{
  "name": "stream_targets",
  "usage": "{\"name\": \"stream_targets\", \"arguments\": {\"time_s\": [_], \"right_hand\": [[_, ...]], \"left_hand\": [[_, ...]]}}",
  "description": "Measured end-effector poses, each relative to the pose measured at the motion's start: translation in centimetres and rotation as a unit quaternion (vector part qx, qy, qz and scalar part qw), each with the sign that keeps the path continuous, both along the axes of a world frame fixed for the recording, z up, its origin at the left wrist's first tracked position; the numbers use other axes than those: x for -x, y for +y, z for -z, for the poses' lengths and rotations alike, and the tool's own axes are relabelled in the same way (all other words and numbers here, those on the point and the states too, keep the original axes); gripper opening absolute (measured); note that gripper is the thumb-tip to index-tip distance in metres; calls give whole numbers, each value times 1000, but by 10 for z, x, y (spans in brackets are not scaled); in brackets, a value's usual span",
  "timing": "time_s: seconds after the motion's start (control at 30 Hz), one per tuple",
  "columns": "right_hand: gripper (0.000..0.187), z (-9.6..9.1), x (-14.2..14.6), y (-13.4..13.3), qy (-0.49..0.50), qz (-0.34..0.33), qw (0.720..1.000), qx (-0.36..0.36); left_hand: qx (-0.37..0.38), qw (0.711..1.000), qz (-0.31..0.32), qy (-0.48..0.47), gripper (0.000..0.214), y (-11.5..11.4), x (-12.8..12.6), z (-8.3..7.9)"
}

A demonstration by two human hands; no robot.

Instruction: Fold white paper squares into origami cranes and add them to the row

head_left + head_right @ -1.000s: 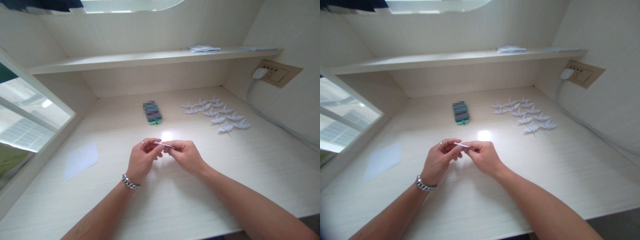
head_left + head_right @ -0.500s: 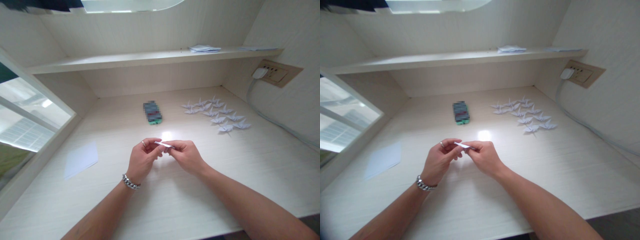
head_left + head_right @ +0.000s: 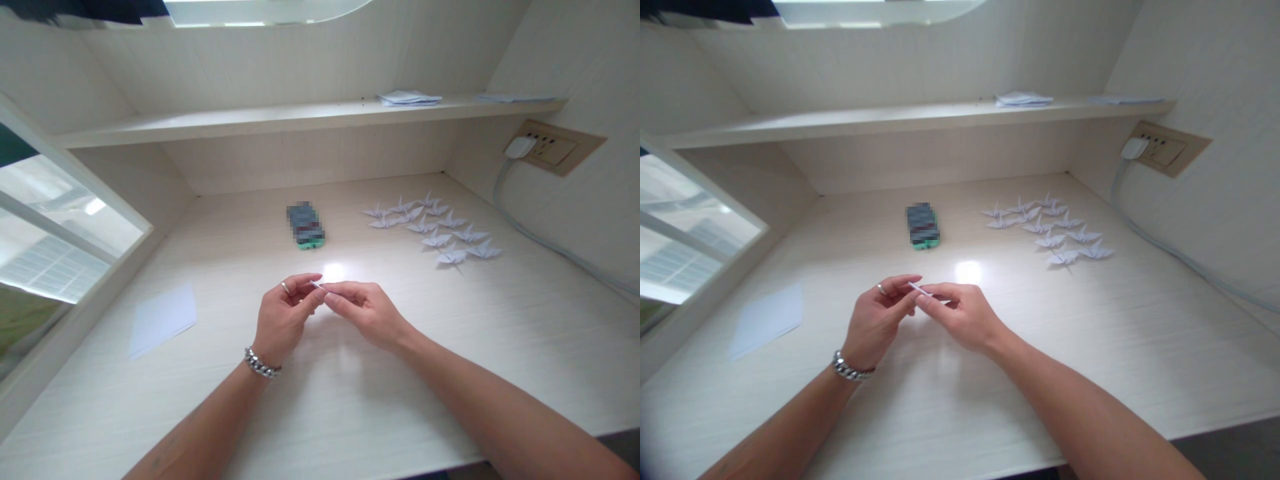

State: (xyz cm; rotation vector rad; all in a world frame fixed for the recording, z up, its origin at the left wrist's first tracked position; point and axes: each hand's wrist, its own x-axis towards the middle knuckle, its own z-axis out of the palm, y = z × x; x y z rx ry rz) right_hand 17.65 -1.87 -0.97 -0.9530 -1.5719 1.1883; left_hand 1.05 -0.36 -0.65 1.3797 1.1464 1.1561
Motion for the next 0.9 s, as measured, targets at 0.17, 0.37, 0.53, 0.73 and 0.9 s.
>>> {"name": "stream_targets", "arguments": {"time_s": [0.17, 0.37, 0.53, 0.73, 0.9], "right_hand": [[28, 3, -1, 4, -14, 8, 1000, 12], [29, 11, -2, 8, -14, 3, 999, 52], [33, 14, -1, 10, 15, -3, 994, 109], [32, 13, -1, 10, 31, -8, 992, 125], [32, 14, -1, 11, 41, -14, 990, 137]], "left_hand": [[-40, 997, 6, 59, 30, -3, -1, 0], [-109, 986, 27, 122, 24, -3, 3, 1], [-123, 981, 43, 143, 22, -3, 3, 3], [-120, 979, 52, 153, 22, -3, 2, 3], [-134, 973, 61, 175, 23, -2, 4, 4]]}}
